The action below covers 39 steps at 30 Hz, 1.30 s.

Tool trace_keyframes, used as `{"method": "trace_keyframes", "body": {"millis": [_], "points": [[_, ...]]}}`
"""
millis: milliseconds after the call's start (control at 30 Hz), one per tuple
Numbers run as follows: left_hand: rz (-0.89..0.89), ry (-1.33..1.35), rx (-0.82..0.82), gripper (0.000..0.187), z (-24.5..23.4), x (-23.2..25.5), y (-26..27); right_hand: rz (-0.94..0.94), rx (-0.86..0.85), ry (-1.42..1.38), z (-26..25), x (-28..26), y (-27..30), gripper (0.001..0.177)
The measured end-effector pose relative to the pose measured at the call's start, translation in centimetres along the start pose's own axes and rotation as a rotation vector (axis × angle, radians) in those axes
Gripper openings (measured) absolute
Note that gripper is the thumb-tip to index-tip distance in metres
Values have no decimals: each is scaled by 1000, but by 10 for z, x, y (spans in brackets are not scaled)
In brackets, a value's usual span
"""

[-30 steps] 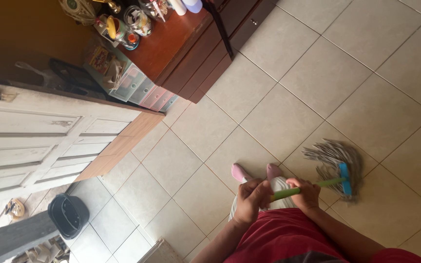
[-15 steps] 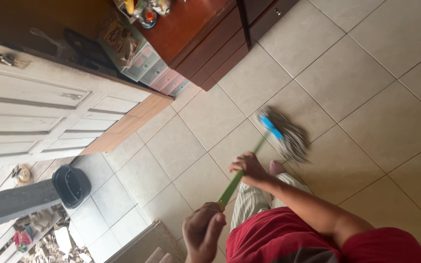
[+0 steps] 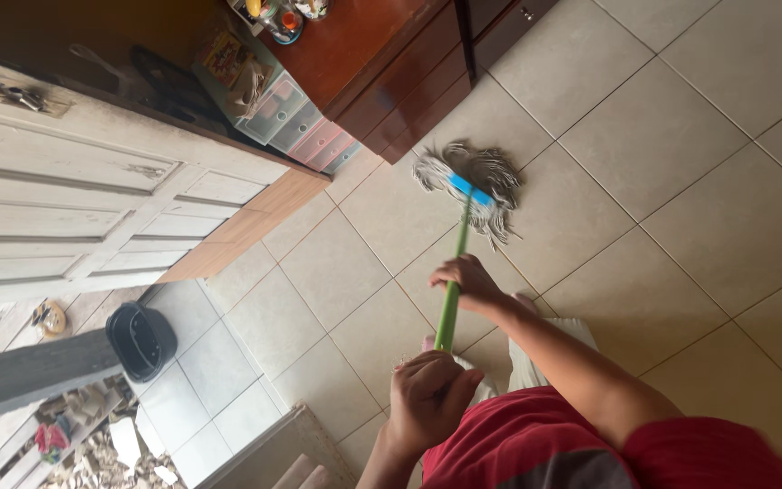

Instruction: The person is mopping the tiled floor using a mop, moving it across the surface near a wooden dresser, a doorway, and walls.

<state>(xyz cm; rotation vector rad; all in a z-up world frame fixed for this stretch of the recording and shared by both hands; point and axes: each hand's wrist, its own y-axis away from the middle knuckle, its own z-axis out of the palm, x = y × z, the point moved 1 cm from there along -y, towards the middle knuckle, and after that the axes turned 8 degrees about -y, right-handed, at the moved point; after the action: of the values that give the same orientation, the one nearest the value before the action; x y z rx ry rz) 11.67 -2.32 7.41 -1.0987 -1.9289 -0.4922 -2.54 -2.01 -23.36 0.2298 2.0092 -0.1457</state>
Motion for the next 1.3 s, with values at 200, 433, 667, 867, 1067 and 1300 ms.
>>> {"method": "trace_keyframes", "body": {"millis": [200, 433, 667, 867, 1067, 1300], "points": [[76, 142, -166, 13, -36, 0, 3, 62, 357, 110, 19, -14, 82, 13], [-102, 293, -614, 30, -28, -35, 44, 222, 591, 305, 72, -28, 197, 10], [-67, 345, -591, 27, -48, -111, 107, 458, 546, 329, 163, -30, 228, 10], [-231, 183, -328, 26, -138, -145, 139, 181, 408, 200, 216, -55, 133, 12], [-161, 61, 56, 29, -186, -161, 191, 37, 220, 240, 248, -97, 41, 12], [-671, -57, 452, 19, -205, -181, 281, -158, -270, 147, 324, -120, -21, 10]]}}
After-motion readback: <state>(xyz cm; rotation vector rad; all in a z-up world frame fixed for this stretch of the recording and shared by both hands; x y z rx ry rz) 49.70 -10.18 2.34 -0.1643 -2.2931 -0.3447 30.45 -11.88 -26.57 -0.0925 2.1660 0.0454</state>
